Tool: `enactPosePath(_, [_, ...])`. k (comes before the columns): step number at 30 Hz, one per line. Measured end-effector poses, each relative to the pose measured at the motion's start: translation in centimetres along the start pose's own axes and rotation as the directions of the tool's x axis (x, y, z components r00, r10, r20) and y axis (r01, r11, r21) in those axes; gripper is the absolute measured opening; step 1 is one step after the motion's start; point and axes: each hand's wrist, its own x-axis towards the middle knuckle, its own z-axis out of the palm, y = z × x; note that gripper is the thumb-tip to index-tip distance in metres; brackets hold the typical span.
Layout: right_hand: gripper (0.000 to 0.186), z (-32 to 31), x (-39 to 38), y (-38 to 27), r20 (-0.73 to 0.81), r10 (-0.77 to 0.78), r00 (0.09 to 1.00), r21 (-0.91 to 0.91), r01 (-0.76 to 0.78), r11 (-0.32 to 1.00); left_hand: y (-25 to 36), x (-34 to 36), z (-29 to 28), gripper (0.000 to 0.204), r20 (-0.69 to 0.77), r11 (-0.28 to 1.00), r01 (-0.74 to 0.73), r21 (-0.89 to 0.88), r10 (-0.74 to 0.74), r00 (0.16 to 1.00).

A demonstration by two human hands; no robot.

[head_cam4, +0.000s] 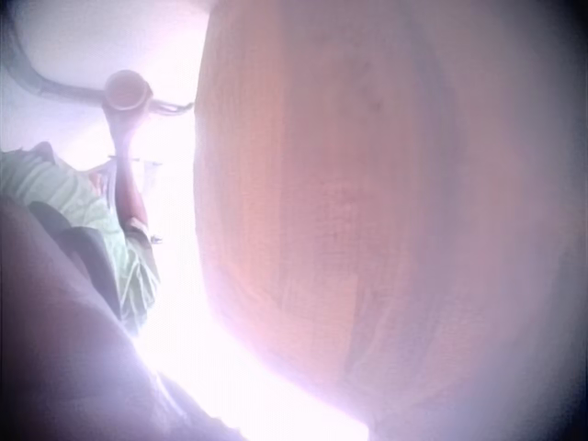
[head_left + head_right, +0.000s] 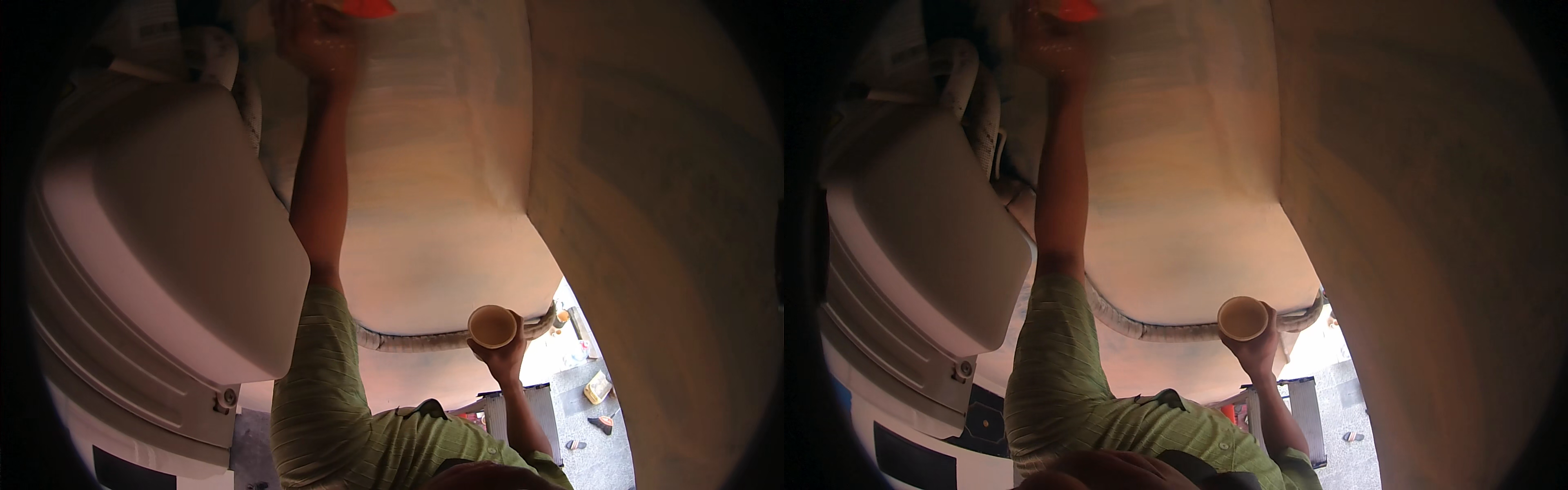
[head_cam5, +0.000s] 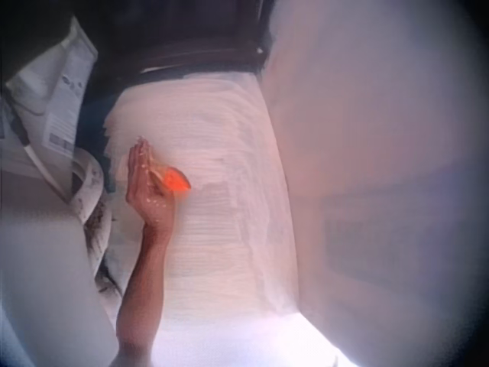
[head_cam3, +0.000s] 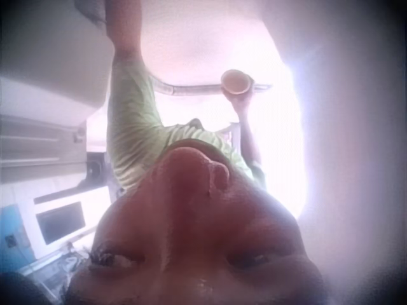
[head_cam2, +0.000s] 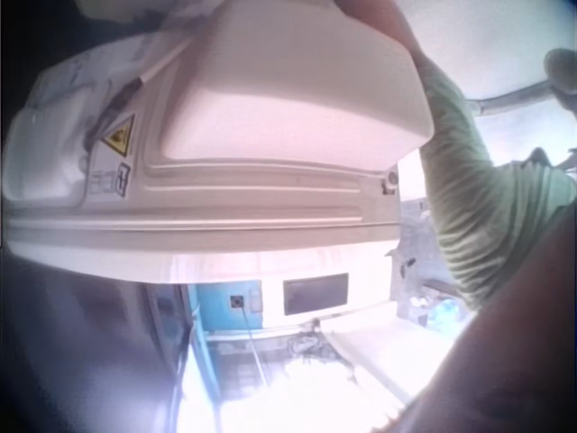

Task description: The person paints a white ceiling using a red-handled paintbrush and a small cup of beige paint. They repeatedly dip the brush into the cup and apply paint to the ceiling surface in a repetitive manner.

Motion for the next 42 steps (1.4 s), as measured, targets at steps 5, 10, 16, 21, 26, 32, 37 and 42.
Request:
enactPosePath(5, [0.080,0.6,0.0,-0.4,0.058,-0.012,0.998,0.012,0.011,1.000,-4.4,0.9,-2.6,0.031,0.061,0.982,-0.078,0.169,0.069,0.996])
enactPosePath(10, [0.081,0.5,-0.2,0.3,0.054,0.005,0.999,-0.003,-0.005,1.000,-5.1,-1.2,-1.8,0.030,0.107,0.969,-0.013,0.247,-0.014,0.994])
enactPosePath(16, [0.083,0.7,-0.8,-0.1,0.067,0.010,0.998,-0.022,-0.009,1.000,-4.4,-1.0,-1.1,0.033,0.113,0.951,0.041,0.306,-0.079,0.991])
enactPosePath(21, [0.084,0.0,-1.4,0.7,0.031,0.022,0.999,-0.021,-0.021,1.000,2.9,-0.3,3.1,0.030,0.083,0.956,0.276,0.096,-0.284,0.955])
enactPosePath(26, [0.084,-0.4,-1.5,1.3,-0.015,0.014,1.000,-0.054,-0.015,0.998,13.4,0.7,7.3,0.032,0.155,0.802,0.586,-0.119,-0.568,0.809])
enactPosePath(32, [0.082,-1.1,-2.1,-0.1,-0.037,0.043,0.998,-0.056,-0.045,0.997,19.5,0.6,9.6,0.034,0.202,0.770,0.581,-0.262,-0.545,0.814])
enactPosePath(37, [0.082,-1.5,-2.2,-0.4,-0.056,0.052,0.997,-0.083,-0.057,0.995,16.5,1.5,7.3,0.041,0.191,0.737,0.594,-0.323,-0.564,0.804])
enactPosePath(42, [0.082,-1.2,-1.6,-0.6,-0.040,0.029,0.999,-0.048,-0.031,0.998,8.9,1.1,3.1,0.040,-0.022,0.812,0.349,-0.468,-0.406,0.914])
